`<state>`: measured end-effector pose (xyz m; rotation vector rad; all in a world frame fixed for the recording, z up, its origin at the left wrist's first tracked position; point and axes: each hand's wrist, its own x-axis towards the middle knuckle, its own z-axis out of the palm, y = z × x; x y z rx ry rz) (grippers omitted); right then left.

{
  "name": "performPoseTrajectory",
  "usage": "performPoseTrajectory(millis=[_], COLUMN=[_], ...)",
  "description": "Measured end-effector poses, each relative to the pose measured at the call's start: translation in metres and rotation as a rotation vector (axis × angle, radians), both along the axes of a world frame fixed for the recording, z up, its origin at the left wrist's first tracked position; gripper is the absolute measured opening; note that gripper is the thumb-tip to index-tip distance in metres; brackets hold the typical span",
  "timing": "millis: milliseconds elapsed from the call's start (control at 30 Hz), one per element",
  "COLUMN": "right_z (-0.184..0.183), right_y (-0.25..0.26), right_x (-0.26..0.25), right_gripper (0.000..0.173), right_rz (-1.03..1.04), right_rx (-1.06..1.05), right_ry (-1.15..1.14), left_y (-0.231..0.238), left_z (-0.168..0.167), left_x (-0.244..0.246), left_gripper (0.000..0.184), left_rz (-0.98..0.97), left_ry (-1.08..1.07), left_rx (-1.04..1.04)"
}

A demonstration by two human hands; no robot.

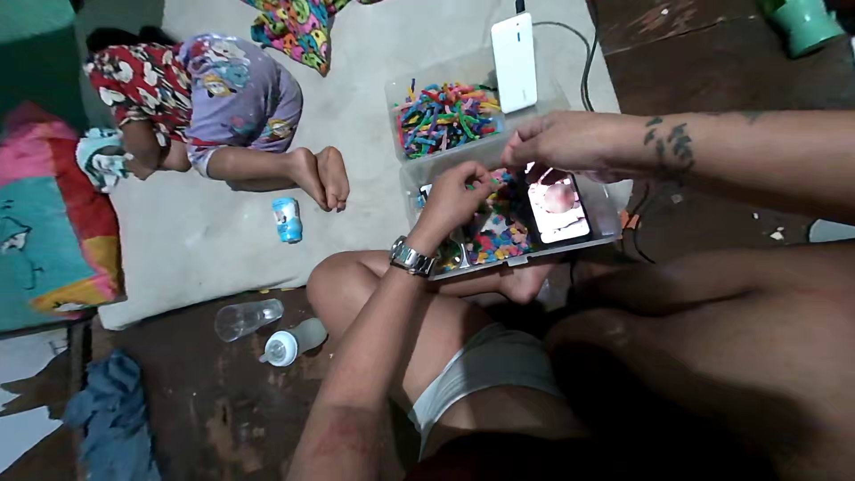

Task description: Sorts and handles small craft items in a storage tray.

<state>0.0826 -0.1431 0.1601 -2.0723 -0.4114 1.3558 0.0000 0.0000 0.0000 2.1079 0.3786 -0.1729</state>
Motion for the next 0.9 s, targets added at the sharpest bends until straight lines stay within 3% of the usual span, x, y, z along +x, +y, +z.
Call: performPoseTrajectory(millis=[67, 133, 300, 667, 900], right_z=[-0.081, -0.098, -0.092, -0.094, -0.093], right_y=[-0.008, -0.003, 0.0, 0.004, 0.008], right_x=[0.034, 0.042, 0.038, 0.043, 0.045], right_gripper=[0.027, 0.033, 0.034, 0.024, 0.022], right_rz=[0.097, 0.039, -0.125, -0.08, -0.128], right_rx=[0.116, 0.056, 0.098, 0.178, 0.182], right_ry=[0.029, 0.148, 0.316, 0.314, 0.334], left_y=[-0.003, -0.012, -0.027, -0.016, -0.016], left_z=[0.008, 0.021, 0.021, 0.011, 0.015], left_x=[-0.014, -0.032, -0.038, -0.025, -0.031], left_gripper=[0.013, 0.01, 0.01, 0.01, 0.01], left_rz=[0.137, 0.223, 0.273, 0.174, 0.238], left_ry=[-0.067, -0.073, -0.225, -0.384, -0.413], left_rx=[-0.203, -0.307, -0.404, -0.132, -0.222])
